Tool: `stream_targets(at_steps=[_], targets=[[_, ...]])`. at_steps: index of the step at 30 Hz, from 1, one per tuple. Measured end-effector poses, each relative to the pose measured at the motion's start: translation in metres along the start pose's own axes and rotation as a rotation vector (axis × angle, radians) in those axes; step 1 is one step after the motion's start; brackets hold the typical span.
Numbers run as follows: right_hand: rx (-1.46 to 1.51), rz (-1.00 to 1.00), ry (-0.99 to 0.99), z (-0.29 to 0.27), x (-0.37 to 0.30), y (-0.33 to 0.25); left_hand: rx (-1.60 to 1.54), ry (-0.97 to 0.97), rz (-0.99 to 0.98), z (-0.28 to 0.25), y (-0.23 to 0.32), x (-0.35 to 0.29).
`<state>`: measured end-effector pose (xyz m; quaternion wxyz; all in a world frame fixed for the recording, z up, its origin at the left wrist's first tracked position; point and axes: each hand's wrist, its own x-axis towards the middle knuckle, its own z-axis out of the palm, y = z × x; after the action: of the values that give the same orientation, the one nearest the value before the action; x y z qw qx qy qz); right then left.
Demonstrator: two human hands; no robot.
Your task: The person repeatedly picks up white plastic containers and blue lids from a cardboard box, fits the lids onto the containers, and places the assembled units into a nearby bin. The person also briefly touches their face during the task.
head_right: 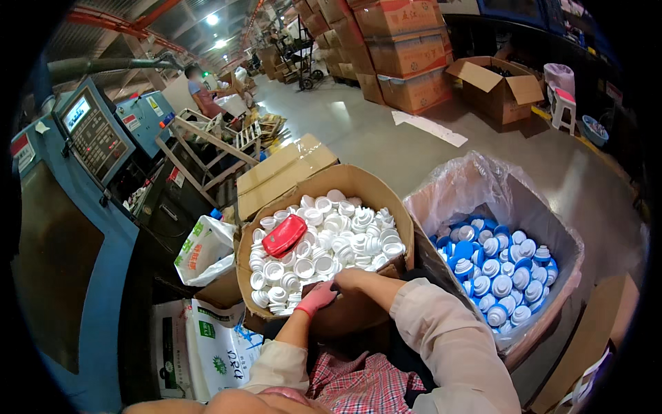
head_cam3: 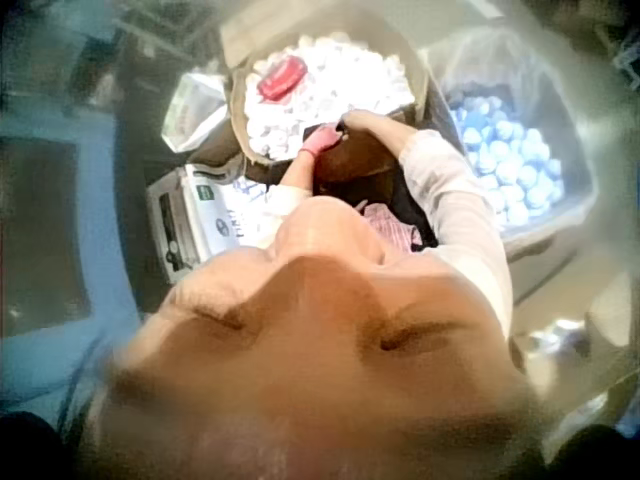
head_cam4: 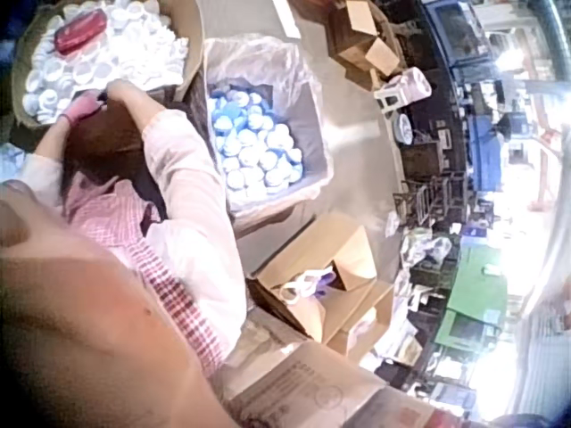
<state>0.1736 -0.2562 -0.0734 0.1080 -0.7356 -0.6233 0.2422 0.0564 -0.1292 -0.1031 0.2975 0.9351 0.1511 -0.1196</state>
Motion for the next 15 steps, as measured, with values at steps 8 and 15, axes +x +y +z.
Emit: stream_targets(at_steps=[8,15], targets=[[0.036,0.002,-0.027,0.016,0.025,0.018,0.000,0.005,-0.050,0.006,0.002,0.011],[0.040,0.004,0.019,0.009,0.021,0.006,0.049,0.017,-0.078,0.008,-0.009,0.012]])
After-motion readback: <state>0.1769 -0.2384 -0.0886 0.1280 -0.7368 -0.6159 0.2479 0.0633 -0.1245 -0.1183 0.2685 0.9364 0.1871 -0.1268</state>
